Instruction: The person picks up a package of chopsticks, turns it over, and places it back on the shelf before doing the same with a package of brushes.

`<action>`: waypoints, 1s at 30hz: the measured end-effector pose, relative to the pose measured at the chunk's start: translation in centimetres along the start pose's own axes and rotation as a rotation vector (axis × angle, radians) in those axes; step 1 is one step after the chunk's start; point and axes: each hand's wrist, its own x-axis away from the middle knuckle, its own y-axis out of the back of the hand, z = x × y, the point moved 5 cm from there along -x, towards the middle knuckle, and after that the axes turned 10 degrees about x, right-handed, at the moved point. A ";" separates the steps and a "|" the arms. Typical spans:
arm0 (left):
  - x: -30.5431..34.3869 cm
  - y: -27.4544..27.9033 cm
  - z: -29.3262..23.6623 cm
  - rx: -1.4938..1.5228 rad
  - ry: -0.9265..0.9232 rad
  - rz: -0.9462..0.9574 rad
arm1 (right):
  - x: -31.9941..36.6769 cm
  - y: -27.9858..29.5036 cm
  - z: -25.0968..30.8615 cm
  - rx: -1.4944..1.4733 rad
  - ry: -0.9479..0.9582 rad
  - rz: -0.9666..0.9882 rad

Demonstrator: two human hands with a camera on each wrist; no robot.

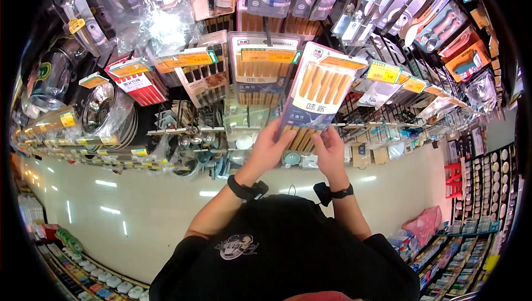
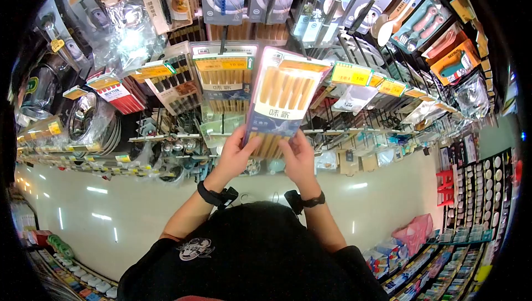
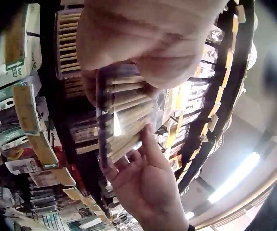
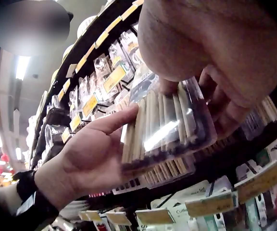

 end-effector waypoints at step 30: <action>-2.4 -0.7 4.5 -0.139 -0.018 -0.216 | -7.6 5.2 -4.6 0.133 0.115 0.340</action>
